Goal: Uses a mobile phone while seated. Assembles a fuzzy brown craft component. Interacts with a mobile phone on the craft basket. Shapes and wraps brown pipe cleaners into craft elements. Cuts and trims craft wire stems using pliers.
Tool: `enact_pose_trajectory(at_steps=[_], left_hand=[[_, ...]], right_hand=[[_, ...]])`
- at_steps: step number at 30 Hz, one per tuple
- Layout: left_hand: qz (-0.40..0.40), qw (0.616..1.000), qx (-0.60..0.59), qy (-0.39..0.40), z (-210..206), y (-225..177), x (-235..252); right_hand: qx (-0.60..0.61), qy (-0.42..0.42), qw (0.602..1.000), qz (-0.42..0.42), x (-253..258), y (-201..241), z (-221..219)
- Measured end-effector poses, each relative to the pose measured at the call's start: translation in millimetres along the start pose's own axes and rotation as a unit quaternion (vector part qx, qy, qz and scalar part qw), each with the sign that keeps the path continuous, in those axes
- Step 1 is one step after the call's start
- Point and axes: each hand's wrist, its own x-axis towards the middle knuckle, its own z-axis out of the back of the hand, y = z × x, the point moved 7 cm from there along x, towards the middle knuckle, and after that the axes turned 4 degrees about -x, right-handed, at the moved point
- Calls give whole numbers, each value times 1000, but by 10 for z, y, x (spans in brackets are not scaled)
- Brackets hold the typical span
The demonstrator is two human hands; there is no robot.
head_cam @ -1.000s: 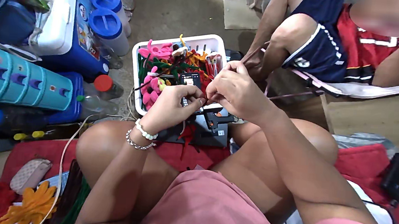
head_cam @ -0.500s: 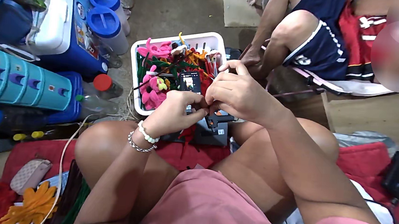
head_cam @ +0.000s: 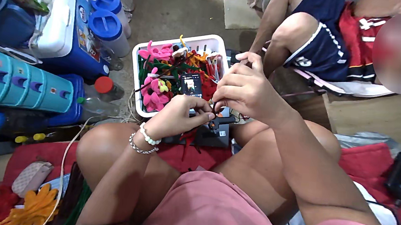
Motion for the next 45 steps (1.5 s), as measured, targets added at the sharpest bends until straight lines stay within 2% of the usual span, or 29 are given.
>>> enact_pose_trajectory(at_steps=[11, 23, 39, 45], left_hand=[[-54, 994, 62, -76, 92, -99, -13], [-82, 986, 97, -106, 102, -145, -19], [-89, 982, 121, -114, 124, -145, -22], [-50, 974, 126, -182, 229, -94, -60]], right_hand=[[40, -24, 999, 4, -11, 6, 88], [46, -30, 998, 4, -15, 17, 110], [24, -47, 999, 4, -8, 74, 94], [-27, -105, 993, -48, 0, 167, -10]])
